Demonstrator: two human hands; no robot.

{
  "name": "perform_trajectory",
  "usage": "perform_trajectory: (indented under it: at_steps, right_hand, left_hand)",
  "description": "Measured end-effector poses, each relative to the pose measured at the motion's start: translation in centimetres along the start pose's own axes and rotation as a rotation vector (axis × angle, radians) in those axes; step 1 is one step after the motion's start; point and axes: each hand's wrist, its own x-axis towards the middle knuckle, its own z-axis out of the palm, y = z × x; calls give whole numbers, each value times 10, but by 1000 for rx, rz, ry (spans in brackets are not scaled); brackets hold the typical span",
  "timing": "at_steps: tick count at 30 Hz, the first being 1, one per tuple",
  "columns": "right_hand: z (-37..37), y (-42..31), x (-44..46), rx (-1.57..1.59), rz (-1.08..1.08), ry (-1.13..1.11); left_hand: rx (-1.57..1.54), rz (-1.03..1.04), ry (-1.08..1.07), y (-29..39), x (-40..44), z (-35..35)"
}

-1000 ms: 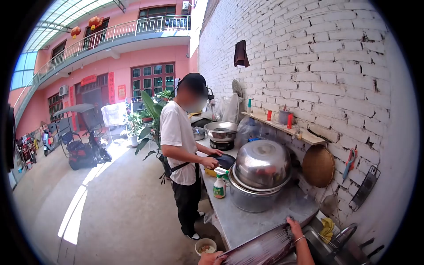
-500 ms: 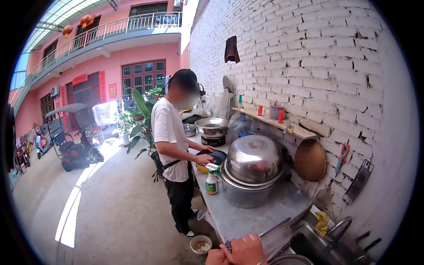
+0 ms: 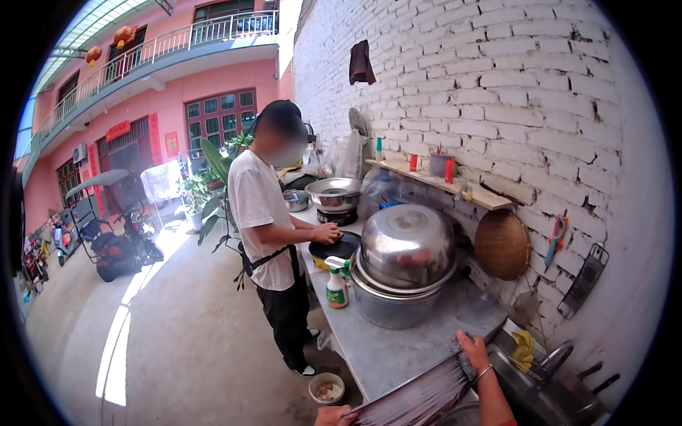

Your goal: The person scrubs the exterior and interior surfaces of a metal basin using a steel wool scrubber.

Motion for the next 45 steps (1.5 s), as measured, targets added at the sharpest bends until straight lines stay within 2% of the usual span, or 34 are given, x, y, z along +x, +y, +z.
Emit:
perform_trajectory:
  at_steps: [1, 2, 4, 5, 8, 9, 10, 11, 12, 14, 16, 18, 20, 24, 27, 29, 32, 33, 34, 35, 36, 37, 38, 39, 40, 42, 44, 45]
  right_hand:
    - [-21, 46, 12, 76, 92, -13]
    - [-26, 63, 15, 80, 88, -11]
    - [-33, 85, 9, 167, 290, 60]
    - [-38, 103, 8, 170, 293, 67]
    - [-47, 112, 18, 249, 306, 27]
    - [-30, 72, 9, 96, 166, 15]
    - [-21, 47, 5, -56, 30, 6]
    - [-28, 46, 9, -411, -22, -15]
    - [-18, 13, 1, -412, -18, -11]
    - [29, -81, -33, -736, -141, -125]
    - [51, -98, -52, -916, -421, -126]
    - [69, -104, -70, -1030, -657, -183]
    - [95, -120, -97, -1071, -745, -187]
    - [113, -118, -126, -1189, -776, -211]
    - [110, -116, -125, -1148, -818, -240]
    - [97, -118, -109, -969, -838, -220]
    - [43, -93, -55, -814, -487, -117]
    - [31, -97, -41, -631, -164, -154]
    - [14, -55, -23, -475, -129, -149]
    - [5, -40, -12, -502, -32, -73]
    - [-2, -23, -3, -520, 56, -2]
    - [-14, 21, 4, -508, 83, 49]
    - [-22, 72, 16, -244, 212, 27]
    - [-28, 99, 21, 24, 318, -2]
    - [-27, 102, 15, 34, 316, 27]
    - [-12, 109, -9, 332, 501, 168]
    - [-13, 140, -15, 294, 267, 150]
    - [-13, 136, -10, 287, 365, 104]
  left_hand:
    - [-2, -41, -42, -8, -7, 1]
    - [1, -37, -43, -16, -13, 5]
    - [111, -33, -9, -23, -27, 17]
    - [117, 50, 104, -4, -21, 16]
    - [-7, 17, 38, 13, -12, 9]
    - [-10, 27, 38, 9, -11, 9]
    - [-31, -73, -13, 3, -11, 9]
    - [-50, -177, -67, 1, -13, 11]
    - [-53, -178, -72, 10, -9, 10]
    - [22, -210, -46, 36, 9, 9]
    - [40, -161, -49, 36, 15, 16]
    - [181, -67, -73, 40, 26, 22]
    - [141, -76, -111, 41, 33, 29]
    - [211, -1, -166, 32, 27, 32]
    - [202, 46, -195, 35, 24, 26]
    - [56, 9, -135, 40, 27, 21]
    - [-16, 20, -117, 29, 27, 6]
    - [-45, -14, -131, 18, 21, 3]
    - [-16, -35, -107, 12, 16, 0]
    - [23, -48, -86, 8, 12, -3]
    - [8, -31, -154, 5, 10, -3]
    - [51, -25, -47, 2, 8, -3]
    - [95, -17, 73, -1, 6, -5]
    - [54, -83, 41, -6, 0, -7]
    - [49, -66, 17, -10, -6, -8]
    - [19, -30, 78, -15, -16, -7]
    - [100, 5, 79, -18, -20, -9]
    - [60, -74, 98, -19, -21, -9]
